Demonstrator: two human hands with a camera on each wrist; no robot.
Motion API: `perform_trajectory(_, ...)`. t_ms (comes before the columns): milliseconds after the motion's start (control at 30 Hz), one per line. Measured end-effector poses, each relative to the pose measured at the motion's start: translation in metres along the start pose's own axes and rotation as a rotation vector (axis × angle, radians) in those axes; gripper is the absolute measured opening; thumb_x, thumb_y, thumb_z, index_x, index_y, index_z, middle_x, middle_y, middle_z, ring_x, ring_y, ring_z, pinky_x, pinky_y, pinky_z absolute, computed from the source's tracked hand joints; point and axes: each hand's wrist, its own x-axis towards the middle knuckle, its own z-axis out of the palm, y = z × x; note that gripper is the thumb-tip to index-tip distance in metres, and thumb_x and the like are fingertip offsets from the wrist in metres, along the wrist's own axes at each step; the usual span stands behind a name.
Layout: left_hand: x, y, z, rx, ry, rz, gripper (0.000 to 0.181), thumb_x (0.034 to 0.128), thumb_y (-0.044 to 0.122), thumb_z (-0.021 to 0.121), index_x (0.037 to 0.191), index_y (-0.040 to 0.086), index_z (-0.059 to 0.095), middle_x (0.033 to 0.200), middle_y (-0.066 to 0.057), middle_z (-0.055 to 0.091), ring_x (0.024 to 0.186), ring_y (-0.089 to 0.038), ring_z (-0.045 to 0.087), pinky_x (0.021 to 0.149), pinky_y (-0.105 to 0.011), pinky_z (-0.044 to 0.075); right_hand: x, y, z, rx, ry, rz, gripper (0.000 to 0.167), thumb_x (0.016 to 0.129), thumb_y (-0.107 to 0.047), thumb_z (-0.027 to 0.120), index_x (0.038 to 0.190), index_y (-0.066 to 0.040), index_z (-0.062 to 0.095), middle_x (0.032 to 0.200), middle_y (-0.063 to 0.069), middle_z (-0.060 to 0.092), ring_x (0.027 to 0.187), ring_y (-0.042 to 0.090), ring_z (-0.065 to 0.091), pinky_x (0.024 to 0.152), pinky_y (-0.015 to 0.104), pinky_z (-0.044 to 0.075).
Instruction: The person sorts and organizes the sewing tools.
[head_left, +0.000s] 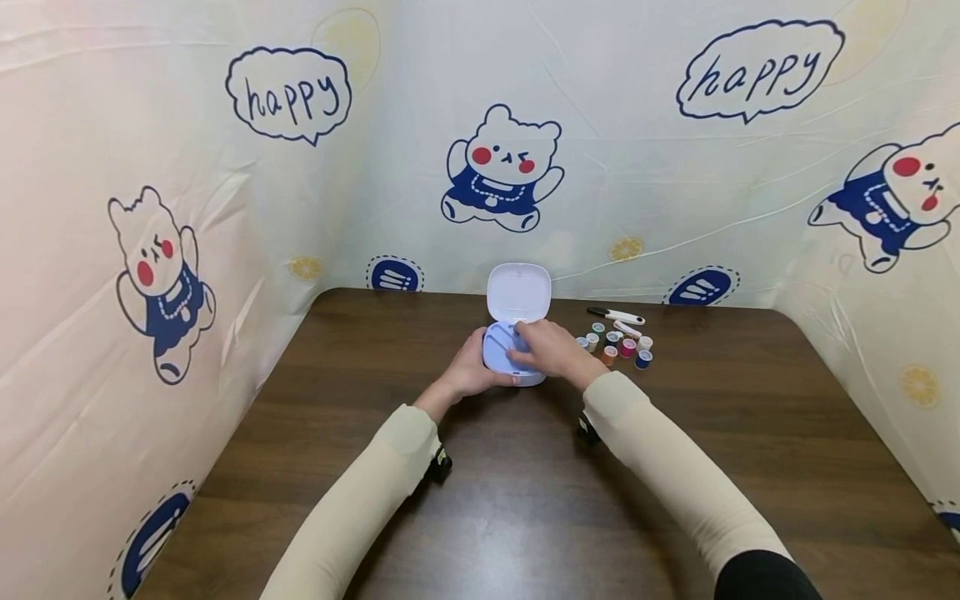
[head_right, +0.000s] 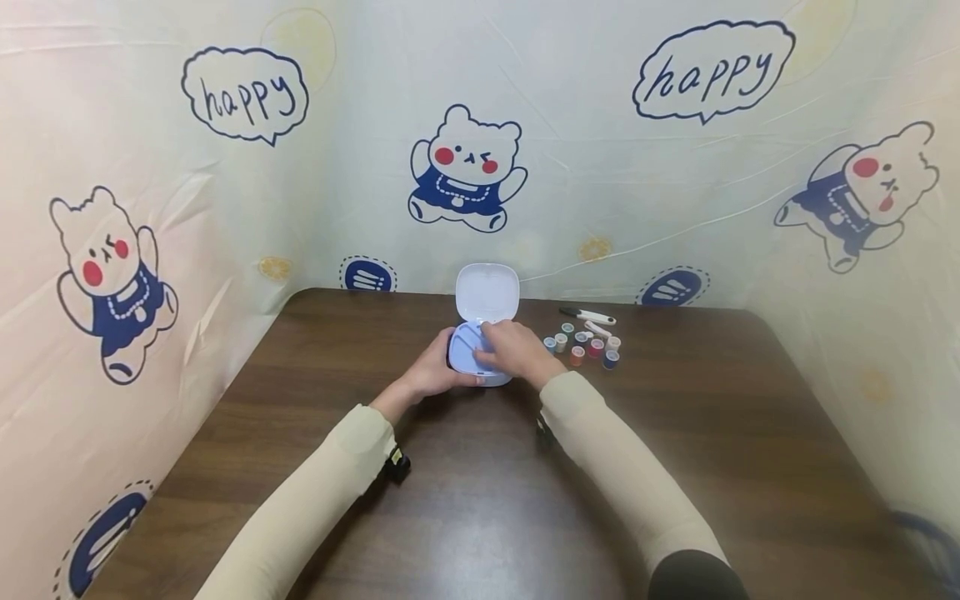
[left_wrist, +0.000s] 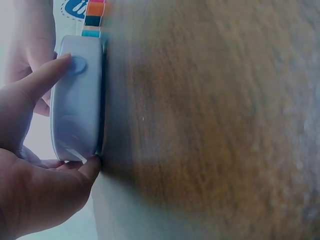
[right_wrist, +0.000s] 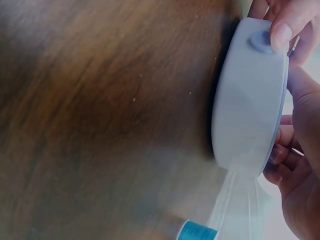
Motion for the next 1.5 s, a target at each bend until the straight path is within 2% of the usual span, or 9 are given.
perform_trajectory(400, 0.001, 0.001, 0.002, 0.033, 0.01, 0.017, 0.108, 0.069, 0.022, 0.097, 0.152, -0.001, 0.031, 0.142, -0.019, 0.047, 0.127, -0.032, 0.049, 0.111, -0.046, 0.038, -0.005, 0.001, -0.004, 0.016, 0.027, -0.005, 0.046, 0.098, -0.037, 0.069, 0.126, -0.001, 0.063, 0.086, 0.003, 0.063, 0.075, 0.018, 0.057, 0.064, 0.03, 0.046)
perform_trajectory(633, 0.003, 0.001, 0.001, 0.031, 0.023, 0.06, 0.109, 0.0668, 0.024, 0.098, 0.151, -0.002, 0.034, 0.142, -0.021, 0.049, 0.127, -0.033, 0.05, 0.111, -0.048, 0.038, -0.007, 0.001, -0.01, 0.004, 0.056, -0.003, 0.05, 0.098, -0.038, 0.068, 0.13, 0.001, 0.062, 0.092, 0.007, 0.067, 0.077, 0.02, 0.059, 0.069, 0.034, 0.05)
perform_trajectory(900, 0.006, -0.003, 0.001, 0.086, -0.008, 0.039, 0.114, 0.0689, 0.032, 0.096, 0.156, 0.001, 0.028, 0.147, -0.02, 0.045, 0.131, -0.033, 0.047, 0.112, -0.049, 0.038, -0.012, 0.008, -0.015, 0.013, 0.094, -0.01, 0.05, 0.098, -0.037, 0.068, 0.129, 0.001, 0.063, 0.095, 0.01, 0.069, 0.078, 0.021, 0.06, 0.07, 0.036, 0.051)
perform_trajectory(1133, 0.011, -0.007, -0.001, 0.136, -0.04, 0.103, 0.117, 0.0679, 0.033, 0.096, 0.156, 0.001, 0.027, 0.148, -0.02, 0.043, 0.132, -0.034, 0.046, 0.113, -0.05, 0.037, -0.019, 0.01, -0.017, 0.008, 0.105, -0.011, 0.048, 0.098, -0.037, 0.068, 0.127, 0.001, 0.064, 0.09, 0.008, 0.068, 0.075, 0.02, 0.058, 0.066, 0.034, 0.049)
perform_trajectory(1333, 0.016, -0.006, -0.005, 0.125, -0.081, 0.169, 0.114, 0.0672, 0.028, 0.097, 0.155, 0.003, 0.029, 0.147, -0.017, 0.044, 0.13, -0.032, 0.045, 0.112, -0.049, 0.037, -0.025, 0.011, -0.021, 0.008, 0.11, -0.015, 0.048, 0.098, -0.036, 0.069, 0.126, 0.002, 0.064, 0.089, 0.008, 0.068, 0.074, 0.02, 0.058, 0.067, 0.035, 0.049)
perform_trajectory(1500, 0.022, -0.011, -0.006, 0.105, -0.107, 0.191, 0.113, 0.0657, 0.028, 0.098, 0.154, 0.005, 0.031, 0.145, -0.015, 0.045, 0.128, -0.03, 0.045, 0.112, -0.047, 0.036, -0.031, 0.013, -0.023, 0.004, 0.106, -0.012, 0.049, 0.098, -0.036, 0.069, 0.128, 0.002, 0.064, 0.094, 0.009, 0.069, 0.076, 0.02, 0.058, 0.068, 0.034, 0.049)
